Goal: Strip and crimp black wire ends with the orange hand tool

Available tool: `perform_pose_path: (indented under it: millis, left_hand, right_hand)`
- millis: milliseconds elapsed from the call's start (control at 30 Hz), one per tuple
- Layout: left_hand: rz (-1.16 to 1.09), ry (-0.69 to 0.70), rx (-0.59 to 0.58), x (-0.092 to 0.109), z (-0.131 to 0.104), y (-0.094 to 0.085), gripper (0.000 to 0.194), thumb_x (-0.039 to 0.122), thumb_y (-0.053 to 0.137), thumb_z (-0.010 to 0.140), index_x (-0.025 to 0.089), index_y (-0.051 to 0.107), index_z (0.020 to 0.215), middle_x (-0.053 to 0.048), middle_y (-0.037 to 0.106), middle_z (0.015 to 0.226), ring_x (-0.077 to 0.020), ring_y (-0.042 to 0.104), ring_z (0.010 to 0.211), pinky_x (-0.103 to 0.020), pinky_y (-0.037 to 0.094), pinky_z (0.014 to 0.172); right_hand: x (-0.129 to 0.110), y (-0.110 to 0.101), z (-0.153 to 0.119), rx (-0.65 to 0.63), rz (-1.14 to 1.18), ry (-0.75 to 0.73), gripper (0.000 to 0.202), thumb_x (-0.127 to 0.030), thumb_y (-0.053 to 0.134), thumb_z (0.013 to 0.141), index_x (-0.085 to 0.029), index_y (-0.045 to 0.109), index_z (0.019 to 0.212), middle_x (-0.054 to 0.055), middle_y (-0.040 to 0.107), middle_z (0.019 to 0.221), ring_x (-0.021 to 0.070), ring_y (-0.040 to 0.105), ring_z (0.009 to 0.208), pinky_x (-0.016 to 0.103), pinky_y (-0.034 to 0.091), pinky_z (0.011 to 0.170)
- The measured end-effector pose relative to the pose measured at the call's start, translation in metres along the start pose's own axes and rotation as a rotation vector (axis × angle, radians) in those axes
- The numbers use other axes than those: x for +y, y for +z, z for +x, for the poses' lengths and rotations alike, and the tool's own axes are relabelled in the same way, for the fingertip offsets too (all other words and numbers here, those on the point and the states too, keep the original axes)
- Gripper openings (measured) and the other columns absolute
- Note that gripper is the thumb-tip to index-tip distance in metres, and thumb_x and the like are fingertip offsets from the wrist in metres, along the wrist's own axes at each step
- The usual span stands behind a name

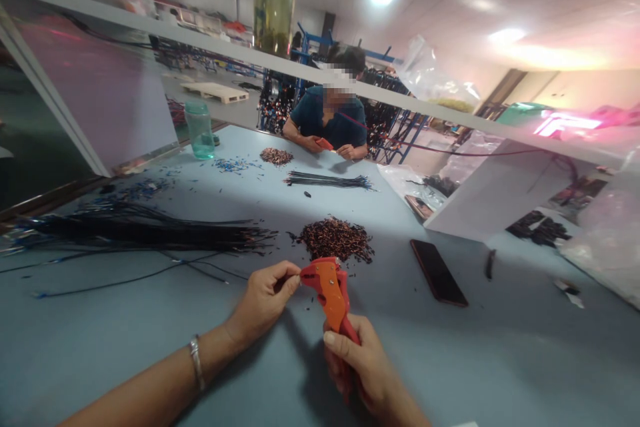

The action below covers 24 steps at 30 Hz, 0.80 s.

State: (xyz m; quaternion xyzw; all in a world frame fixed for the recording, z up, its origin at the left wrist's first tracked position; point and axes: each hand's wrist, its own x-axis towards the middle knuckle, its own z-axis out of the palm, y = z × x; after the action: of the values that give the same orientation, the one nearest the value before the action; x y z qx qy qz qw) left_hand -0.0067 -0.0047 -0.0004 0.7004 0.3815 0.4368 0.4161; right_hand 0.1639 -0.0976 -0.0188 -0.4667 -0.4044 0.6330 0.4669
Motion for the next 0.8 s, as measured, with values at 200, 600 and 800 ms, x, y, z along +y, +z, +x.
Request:
perform_pose_path:
  millis: [200,600,800]
  left_hand:
    - [0.04,-0.046,0.057,-0.006,0.004,0.0,0.02,0.025,0.05,0.082,0.016,0.063,0.07,0.003,0.053,0.058,-0.0103,0.044,0.056,-0.02,0.034,0.053]
    - [-0.087,-0.133,0.073,-0.004,0.006,0.001,0.017,0.029,0.053,0.077,0.016,0.06,0.067,0.003,0.052,0.057,-0.0102,0.043,0.054,-0.019,0.034,0.049]
    - [-0.244,-0.168,-0.04,-0.006,0.003,0.006,0.021,0.033,0.058,0.077,0.014,0.062,0.069,0.002,0.053,0.059,-0.0106,0.044,0.058,-0.021,0.037,0.056]
  right_hand:
    - [-0.011,-0.006,-0.003,0.006,0.075,0.0,0.038,-0.046,0.073,0.071,-0.017,0.05,0.067,-0.006,0.046,0.046,0.0062,0.04,0.032,0.016,0.032,0.03]
    - [-0.03,-0.01,-0.006,0.185,-0.301,-0.206,0.032,-0.043,0.067,0.078,-0.016,0.064,0.092,0.005,0.065,0.078,0.0223,0.058,0.073,0.033,0.047,0.07]
    - [-0.019,-0.011,0.0,0.29,-0.928,-0.579,0.03,-0.028,0.065,0.077,-0.02,0.062,0.106,0.009,0.068,0.094,0.0269,0.061,0.082,0.035,0.045,0.074]
